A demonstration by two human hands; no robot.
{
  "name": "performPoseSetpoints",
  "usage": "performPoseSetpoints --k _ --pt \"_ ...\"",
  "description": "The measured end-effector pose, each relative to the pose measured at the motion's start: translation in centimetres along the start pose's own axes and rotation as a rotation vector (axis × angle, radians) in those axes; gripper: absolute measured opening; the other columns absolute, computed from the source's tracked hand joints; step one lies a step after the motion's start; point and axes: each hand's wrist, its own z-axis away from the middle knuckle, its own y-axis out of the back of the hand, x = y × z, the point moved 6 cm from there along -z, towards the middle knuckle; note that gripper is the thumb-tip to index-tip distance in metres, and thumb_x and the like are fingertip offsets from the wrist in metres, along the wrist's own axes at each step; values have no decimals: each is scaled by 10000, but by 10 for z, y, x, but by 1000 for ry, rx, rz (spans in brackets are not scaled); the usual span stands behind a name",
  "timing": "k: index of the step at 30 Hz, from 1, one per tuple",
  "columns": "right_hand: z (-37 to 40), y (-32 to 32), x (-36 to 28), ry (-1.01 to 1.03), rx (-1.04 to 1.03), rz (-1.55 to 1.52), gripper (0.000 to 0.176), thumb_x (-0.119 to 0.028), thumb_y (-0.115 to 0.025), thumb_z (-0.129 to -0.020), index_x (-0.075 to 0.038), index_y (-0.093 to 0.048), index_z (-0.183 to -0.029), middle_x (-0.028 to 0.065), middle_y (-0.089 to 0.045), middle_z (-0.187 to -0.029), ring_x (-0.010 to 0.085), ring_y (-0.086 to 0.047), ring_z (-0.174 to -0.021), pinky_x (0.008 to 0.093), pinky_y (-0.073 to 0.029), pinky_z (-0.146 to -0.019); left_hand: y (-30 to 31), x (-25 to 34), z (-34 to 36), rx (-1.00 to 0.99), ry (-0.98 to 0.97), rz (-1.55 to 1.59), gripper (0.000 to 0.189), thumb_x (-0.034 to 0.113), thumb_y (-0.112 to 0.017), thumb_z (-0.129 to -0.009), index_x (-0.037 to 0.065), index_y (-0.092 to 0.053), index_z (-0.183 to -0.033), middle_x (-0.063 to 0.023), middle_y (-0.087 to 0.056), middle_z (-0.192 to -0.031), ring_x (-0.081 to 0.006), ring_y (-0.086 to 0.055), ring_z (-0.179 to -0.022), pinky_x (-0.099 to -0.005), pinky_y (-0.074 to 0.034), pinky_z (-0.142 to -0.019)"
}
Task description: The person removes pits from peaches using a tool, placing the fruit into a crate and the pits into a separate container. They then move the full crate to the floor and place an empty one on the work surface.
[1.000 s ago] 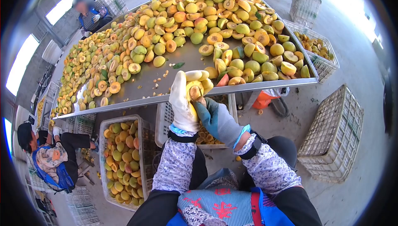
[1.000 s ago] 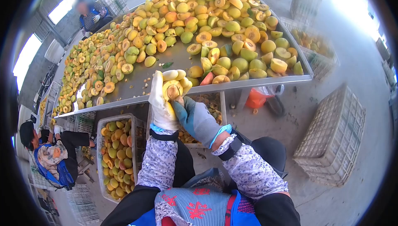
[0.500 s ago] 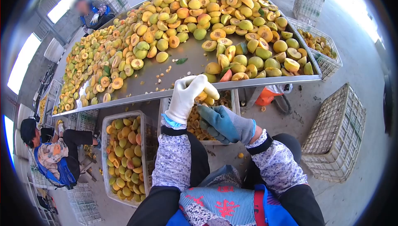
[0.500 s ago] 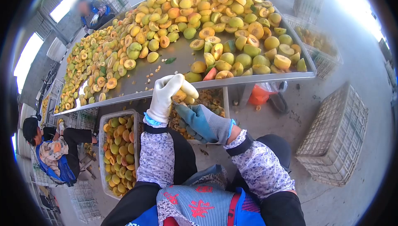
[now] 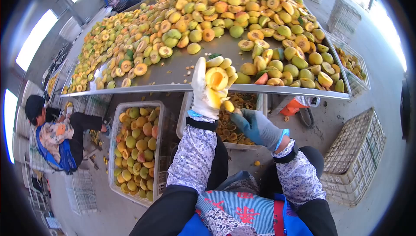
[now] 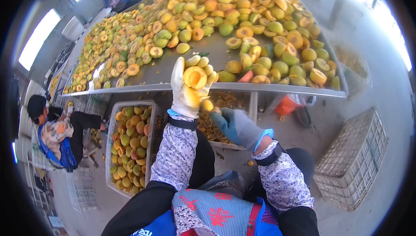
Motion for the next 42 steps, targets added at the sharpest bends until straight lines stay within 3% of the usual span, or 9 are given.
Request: performPoseSetpoints --k 3,12,17,23,27,31,33,37,42 --pt "4 5 9 147 134 511 290 -335 -627 -978 -57 -641 -895 227 -652 -735 459 -631 -693 545 -475 -598 3 30 17 21 -173 -221 459 443 -531 -1031 24 -655 -1170 -143 -717 -1096 -260 -710 -959 -406 -589 -863" --pt "-8 -7 36 273 -5 650 234 -123 -623 -984 18 -661 -1167 251 -667 -966 401 -650 -799 443 -482 -636 143 188 255 597 -762 -1541 266 98 -643 -972 16 -649 -1225 -71 -698 -1138 -119 -659 -987 -266 -520 -919" --pt "-2 -25 51 472 -24 670 219 -121 -612 -984 19 -658 -1146 262 -663 -931 419 -645 -783 445 -474 -620 235 254 423 1166 -431 -1785 469 238 -605 -966 24 -554 -1380 -184 -560 -1406 -300 -516 -1318 -382 -385 -1129" --pt "0 -40 25 407 71 709 155 -209 -665 -946 -58 -644 -913 204 -624 -688 414 -598 -594 493 -458 -530 338 211 462 1000 -51 -2301 584 410 -560 -962 64 -508 -1429 -205 -214 -1637 -402 -217 -1489 -451 -215 -1224" --pt "1 -19 6 214 218 632 253 -297 -705 -915 -76 -638 -812 193 -658 -681 407 -658 -640 495 -502 -549 266 227 405 1153 427 -2317 614 417 -608 -894 56 -543 -1387 -220 -314 -1583 -444 -265 -1453 -521 -210 -1203" --pt "3 -2 -14 56 222 536 255 -309 -679 -932 -55 -675 -906 222 -683 -763 413 -677 -740 496 -530 -659 129 201 239 612 -718 -2094 373 134 -645 -944 -26 -598 -1277 -190 -654 -1248 -313 -620 -1158 -392 -470 -1035" --pt "7 4 -20 3 174 526 256 -311 -667 -940 -54 -675 -944 223 -693 -809 412 -679 -781 495 -531 -696 57 167 154 304 -839 -1767 311 97 -652 -957 -24 -624 -1243 -153 -697 -1161 -220 -680 -1046 -314 -536 -920" --pt "14 12 -12 3 107 435 310 -348 -629 -967 -39 -655 -963 239 -679 -817 442 -660 -817 514 -512 -694 -59 76 9 -143 -565 -1639 275 204 -653 -957 1 -688 -1139 -121 -736 -990 -169 -711 -889 -295 -548 -813" --pt "18 17 -16 99 153 489 250 -294 -660 -950 -44 -672 -964 220 -682 -789 419 -671 -755 498 -515 -650 -62 -15 -147 -27 -117 -1966 748 485 -623 -883 52 -446 -1466 -250 -600 -1339 -344 -575 -1260 -419 -441 -1049"
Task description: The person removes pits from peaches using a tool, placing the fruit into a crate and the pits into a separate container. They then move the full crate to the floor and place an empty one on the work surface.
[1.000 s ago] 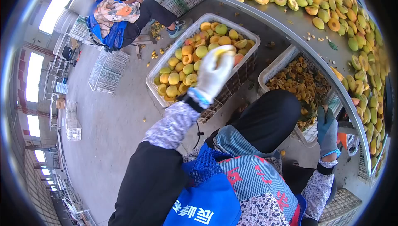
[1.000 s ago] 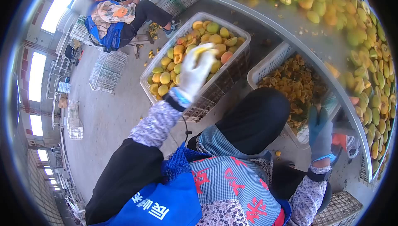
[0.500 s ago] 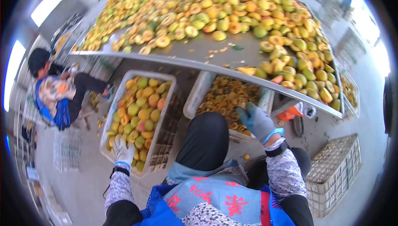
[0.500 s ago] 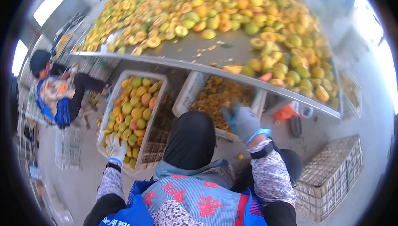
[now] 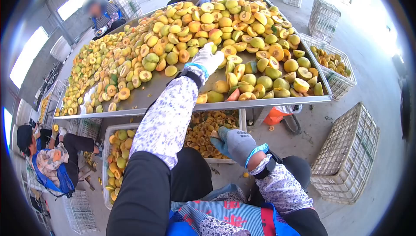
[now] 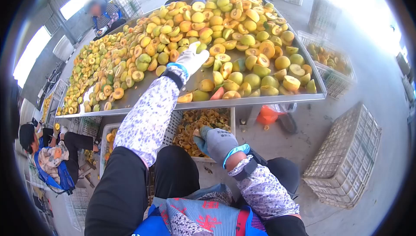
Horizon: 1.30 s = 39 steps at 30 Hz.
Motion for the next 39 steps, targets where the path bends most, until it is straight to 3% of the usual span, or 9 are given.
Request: performPoseSetpoints --k 3,5,11,13,17,20,24,33,39 --pt "-2 9 0 -59 -49 0 245 -287 -659 -951 -42 -663 -944 217 -679 -775 417 -669 -733 502 -515 -641 -56 -24 -43 -237 18 -404 801 500 -657 -839 30 -430 -1446 -260 -554 -1397 -377 -545 -1296 -430 -428 -1073" --pt "-1 12 5 -57 -10 -3 246 -290 -655 -956 -45 -651 -928 212 -675 -767 415 -665 -717 496 -513 -635 -49 -14 -41 -169 -30 -334 600 295 -735 -777 35 -527 -1277 -244 -639 -1239 -359 -620 -1176 -410 -483 -992" --pt "-13 51 -5 -67 241 -249 263 -288 -618 -989 -29 -632 -940 223 -662 -767 417 -663 -721 466 -500 -621 -8 -8 23 -326 151 700 354 289 -715 -889 125 -678 -1201 16 -656 -945 -89 -615 -813 -287 -515 -717" --pt "-18 60 -10 -48 373 -425 288 -296 -596 -1003 -21 -617 -919 259 -641 -773 449 -634 -725 485 -480 -617 12 0 62 -93 53 874 281 327 -674 -939 124 -712 -1130 34 -636 -915 -69 -604 -792 -256 -498 -689" --pt "-23 57 -29 33 415 -570 292 -289 -596 -1010 -13 -591 -918 248 -590 -714 454 -588 -667 459 -449 -586 20 11 130 175 -117 884 373 361 -541 -1046 19 -680 -1101 -23 -656 -927 -96 -613 -838 -262 -508 -765" --pt "-25 39 -21 2 387 -476 288 -283 -584 -1015 -5 -590 -939 255 -614 -738 468 -612 -713 471 -461 -599 4 11 160 43 -95 1346 539 445 -339 -1094 -5 -578 -1270 -136 -675 -1112 -244 -665 -966 -361 -552 -838" --pt "-23 35 -22 31 386 -526 290 -289 -580 -1017 -4 -600 -965 258 -643 -776 480 -629 -763 473 -477 -615 3 19 179 -2 -38 1577 563 424 -308 -1094 -5 -511 -1397 -192 -617 -1306 -303 -648 -1113 -427 -542 -960" --pt "-27 13 -18 25 234 -612 352 -300 -523 -1050 20 -626 -1156 223 -710 -930 286 -717 -882 374 -540 -775 -6 11 183 115 23 1618 527 429 -368 -1085 -13 -590 -1266 -177 -650 -1213 -293 -649 -1092 -442 -547 -957" --pt "-24 5 -17 13 188 -588 352 -320 -538 -1040 2 -657 -1118 258 -702 -901 406 -706 -869 435 -530 -721 0 6 186 135 78 1477 523 472 -392 -1071 6 -627 -1112 -164 -686 -1027 -273 -695 -947 -404 -590 -857"
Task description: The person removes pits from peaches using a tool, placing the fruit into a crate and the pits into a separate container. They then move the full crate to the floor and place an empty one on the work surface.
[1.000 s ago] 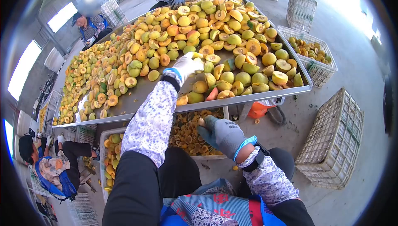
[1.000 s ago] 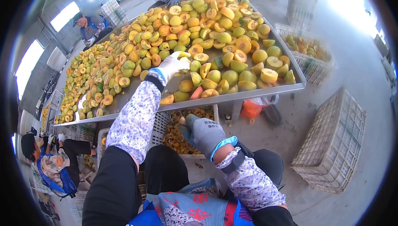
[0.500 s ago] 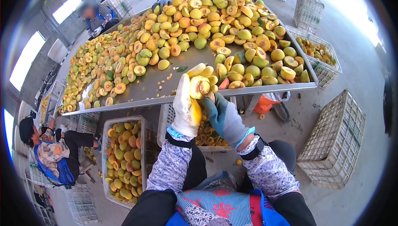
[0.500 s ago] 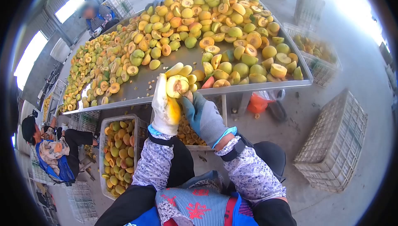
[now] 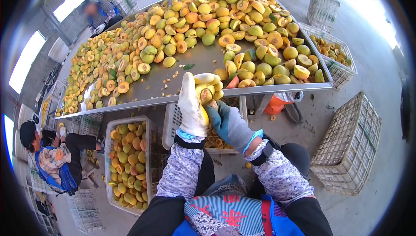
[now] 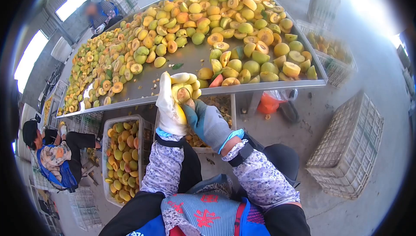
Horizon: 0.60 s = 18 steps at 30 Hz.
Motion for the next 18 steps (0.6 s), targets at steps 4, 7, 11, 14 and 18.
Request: performPoseSetpoints --k 4,7,11,14,18 --pt "5 -9 10 -75 -70 -77 393 -350 -507 -1058 12 -662 -1054 151 -696 -829 235 -651 -750 364 -512 -687 1 6 3 15 -44 -129 543 486 -410 -1062 -5 -641 -1047 -167 -701 -978 -256 -701 -859 -370 -600 -763" --pt "7 -15 5 -238 -153 -223 426 -372 -470 -1073 -1 -639 -948 34 -614 -727 105 -535 -657 284 -457 -603 -9 13 9 120 -160 -136 558 481 -424 -1060 -16 -645 -941 -173 -712 -948 -238 -693 -781 -335 -589 -693" --pt "11 -11 -3 -404 -275 -242 501 -474 -434 -1062 -52 -617 -863 -6 -534 -644 83 -476 -528 266 -386 -468 2 12 -1 -100 -138 -205 592 455 -441 -1063 -25 -668 -800 -175 -716 -874 -226 -686 -737 -309 -558 -637" --pt "20 -7 -11 -578 -368 -306 514 -529 -397 -1052 -101 -564 -821 -17 -487 -595 98 -410 -410 262 -320 -365 5 5 -5 -143 -76 -288 590 426 -476 -1060 -24 -663 -725 -158 -713 -785 -209 -666 -667 -294 -530 -605" --pt "34 -19 -1 -828 -562 -746 514 -593 -359 -1051 -180 -454 -761 -68 -317 -531 54 -242 -357 224 -183 -314 -1 4 -7 -195 -140 -272 573 387 -532 -1046 -12 -706 -674 -101 -714 -688 -98 -609 -598 -261 -483 -597"
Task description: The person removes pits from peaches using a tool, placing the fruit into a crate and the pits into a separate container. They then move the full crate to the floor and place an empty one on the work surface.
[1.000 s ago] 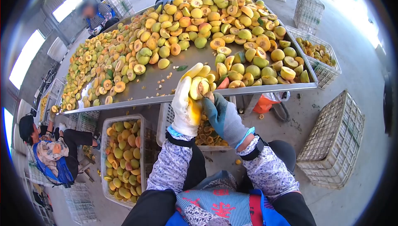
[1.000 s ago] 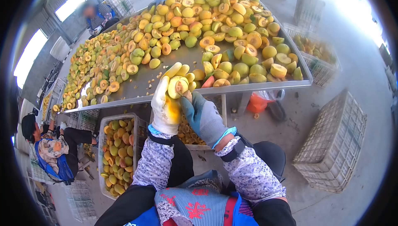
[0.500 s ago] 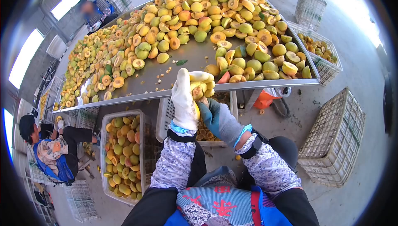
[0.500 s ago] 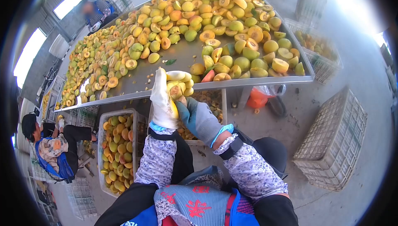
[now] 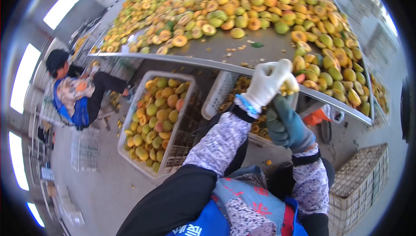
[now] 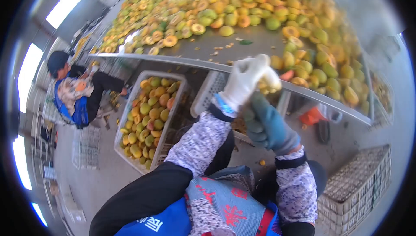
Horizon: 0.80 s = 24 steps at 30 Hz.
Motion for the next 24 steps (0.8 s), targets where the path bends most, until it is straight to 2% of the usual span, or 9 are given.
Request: performPoseSetpoints --k 4,6,10,11,14,15,19,22,24 --pt "-2 -1 7 -15 -120 -316 485 -597 -425 -1033 -169 -532 -831 -70 -327 -518 32 -237 -340 200 -173 -286 -1 -6 -3 -203 120 217 567 386 -559 -1024 -34 -701 -671 -145 -701 -667 -161 -628 -542 -294 -554 -641" --pt "-8 -1 7 13 -53 -199 477 -575 -422 -1043 -161 -541 -840 -65 -338 -520 41 -252 -342 207 -193 -292 5 -13 1 -76 118 515 639 488 -532 -1011 -21 -674 -652 -182 -678 -641 -236 -649 -526 -335 -568 -531" --pt "-16 6 7 46 271 268 452 -542 -405 -1060 -167 -543 -848 -70 -362 -533 42 -274 -359 212 -221 -310 33 -20 -1 201 194 522 580 508 -509 -1009 -8 -650 -784 -194 -697 -764 -272 -679 -625 -372 -567 -590" --pt "-15 8 3 9 276 384 398 -447 -481 -1051 -102 -588 -884 32 -460 -519 196 -430 -362 321 -350 -363 43 -18 -2 297 216 540 570 514 -508 -1008 -4 -652 -820 -192 -705 -796 -269 -683 -632 -376 -571 -590" --pt "-35 54 16 755 458 1415 337 -339 -589 -999 -11 -627 -931 198 -593 -615 400 -597 -538 439 -451 -500 101 8 3 484 116 428 524 477 -479 -1028 14 -673 -876 -164 -725 -846 -239 -695 -656 -334 -569 -569" --pt "-30 48 12 396 644 1499 280 -239 -636 -956 41 -638 -958 289 -632 -770 487 -625 -774 497 -475 -637 126 17 10 511 88 294 508 462 -491 -1028 18 -689 -880 -147 -731 -838 -216 -696 -665 -314 -563 -569" --pt "-28 44 1 483 698 1436 282 -259 -644 -955 22 -650 -931 286 -648 -783 476 -639 -758 488 -479 -609 254 32 69 877 45 -316 431 404 -581 -989 28 -733 -842 -53 -739 -788 -121 -685 -689 -269 -519 -613" --pt "-29 45 5 452 711 1478 288 -278 -655 -946 10 -651 -929 280 -649 -768 469 -645 -753 494 -486 -609 337 61 108 996 86 -1242 439 381 -542 -941 -20 -708 -879 -262 -686 -849 -443 -650 -848 -476 -498 -782" --pt "-32 43 11 420 719 1517 293 -295 -661 -942 -3 -652 -929 277 -652 -765 464 -649 -748 501 -492 -613 389 58 133 1036 61 -1563 440 364 -515 -939 -32 -701 -892 -280 -681 -887 -471 -646 -875 -529 -493 -812"
